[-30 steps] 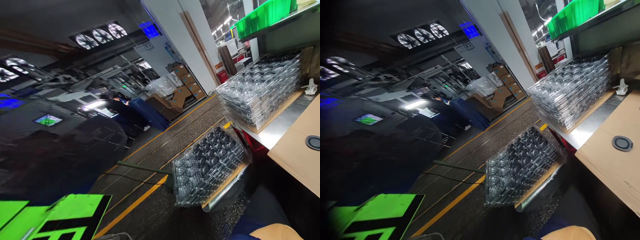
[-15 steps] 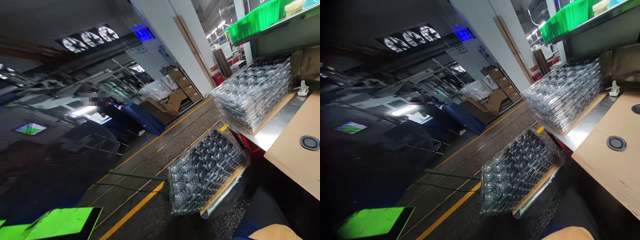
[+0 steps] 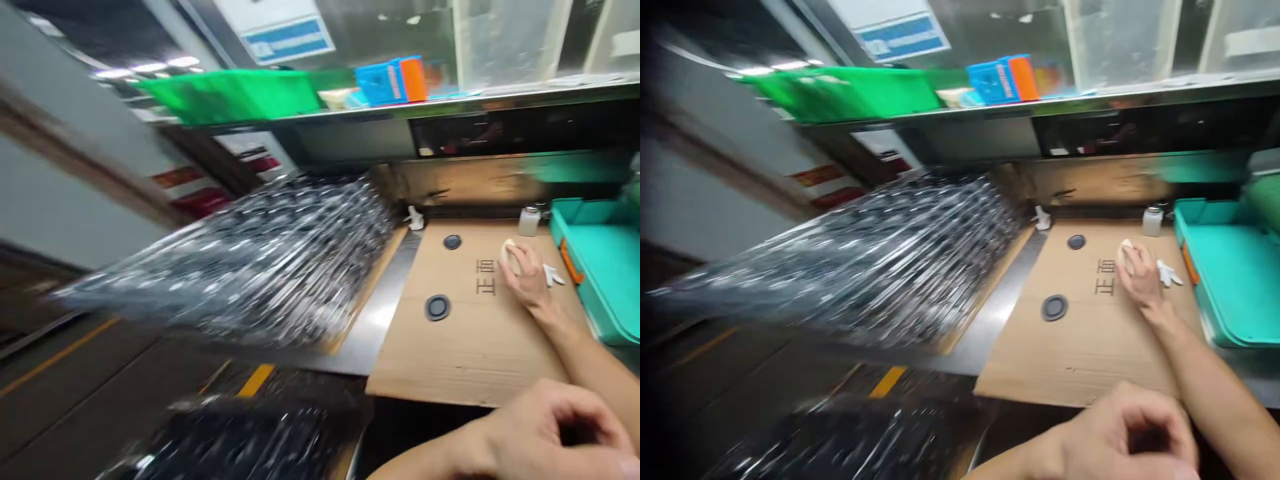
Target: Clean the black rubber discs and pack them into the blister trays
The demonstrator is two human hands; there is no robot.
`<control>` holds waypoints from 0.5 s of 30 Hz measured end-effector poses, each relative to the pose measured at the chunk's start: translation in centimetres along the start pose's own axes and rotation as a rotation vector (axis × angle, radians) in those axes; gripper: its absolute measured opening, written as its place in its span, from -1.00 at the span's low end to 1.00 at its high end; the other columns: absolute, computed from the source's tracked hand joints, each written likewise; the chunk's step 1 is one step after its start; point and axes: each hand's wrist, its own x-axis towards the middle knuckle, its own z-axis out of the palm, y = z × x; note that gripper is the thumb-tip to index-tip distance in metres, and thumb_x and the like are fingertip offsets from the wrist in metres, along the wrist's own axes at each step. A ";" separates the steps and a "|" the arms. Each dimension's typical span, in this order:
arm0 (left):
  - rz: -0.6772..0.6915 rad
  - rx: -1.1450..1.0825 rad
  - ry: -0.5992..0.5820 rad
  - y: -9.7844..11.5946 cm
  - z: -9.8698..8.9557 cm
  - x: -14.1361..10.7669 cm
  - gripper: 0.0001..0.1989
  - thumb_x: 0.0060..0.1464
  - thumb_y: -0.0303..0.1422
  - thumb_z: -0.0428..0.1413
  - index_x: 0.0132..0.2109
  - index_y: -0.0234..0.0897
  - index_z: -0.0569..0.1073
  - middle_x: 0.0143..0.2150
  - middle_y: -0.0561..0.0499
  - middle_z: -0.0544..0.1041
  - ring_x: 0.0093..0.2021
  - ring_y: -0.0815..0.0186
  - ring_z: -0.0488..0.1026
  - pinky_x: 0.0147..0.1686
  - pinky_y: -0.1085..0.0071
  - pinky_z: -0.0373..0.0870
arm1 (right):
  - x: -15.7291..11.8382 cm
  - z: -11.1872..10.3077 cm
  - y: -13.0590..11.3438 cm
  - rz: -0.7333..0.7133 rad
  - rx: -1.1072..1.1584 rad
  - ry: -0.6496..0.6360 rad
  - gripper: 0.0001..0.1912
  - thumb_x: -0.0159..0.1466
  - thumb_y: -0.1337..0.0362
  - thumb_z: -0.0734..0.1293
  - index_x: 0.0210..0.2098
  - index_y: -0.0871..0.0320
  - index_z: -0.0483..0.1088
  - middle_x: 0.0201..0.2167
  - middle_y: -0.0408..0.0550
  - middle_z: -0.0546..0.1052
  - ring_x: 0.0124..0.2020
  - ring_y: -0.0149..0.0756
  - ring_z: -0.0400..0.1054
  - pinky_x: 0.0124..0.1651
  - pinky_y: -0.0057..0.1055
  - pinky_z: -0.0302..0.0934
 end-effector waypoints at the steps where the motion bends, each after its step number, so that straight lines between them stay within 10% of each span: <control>1: 0.009 0.034 0.064 0.4 -0.6 0.8 -0.50 0.05 0.10 0.22 -0.29 -0.32 0.50 -0.40 0.03 0.47 -0.43 0.43 0.38 -0.29 0.46 0.44 | 0.1 0.0 -0.2 0.030 -0.024 0.012 -0.56 0.41 0.07 0.24 0.18 0.13 0.38 0.15 0.16 0.40 0.14 -0.03 0.28 0.22 -0.06 0.21; 7: 0.328 0.612 0.447 1.8 -8.7 6.7 -0.77 0.18 -0.25 0.09 -0.39 -0.29 0.41 -0.43 0.02 0.44 -0.37 0.36 0.35 -0.26 0.42 0.35 | -1.6 0.0 -0.9 0.124 -0.129 -0.471 -0.64 0.38 0.28 0.28 0.16 0.12 0.38 0.18 0.17 0.36 0.17 0.05 0.20 0.25 0.02 0.10; 12: 0.395 0.842 0.879 -0.9 -18.6 11.3 -0.76 0.21 -0.30 0.03 -0.05 -0.28 0.48 -0.01 -0.16 0.52 -0.04 0.18 0.46 0.02 0.24 0.38 | -1.5 -0.1 -1.0 0.215 -0.141 -0.451 -0.56 0.38 0.19 0.27 0.23 0.09 0.29 0.20 0.14 0.34 0.17 0.00 0.19 0.20 -0.06 0.13; 15: 0.319 0.982 0.896 -3.1 -22.3 11.5 -0.69 0.25 -0.34 -0.02 0.07 -0.28 0.45 0.10 -0.18 0.49 0.12 0.11 0.38 0.17 0.12 0.30 | -1.2 -0.2 -0.9 0.200 -0.165 -0.451 -0.56 0.37 0.13 0.30 0.20 0.06 0.31 0.14 0.09 0.39 0.14 -0.01 0.21 0.17 -0.07 0.13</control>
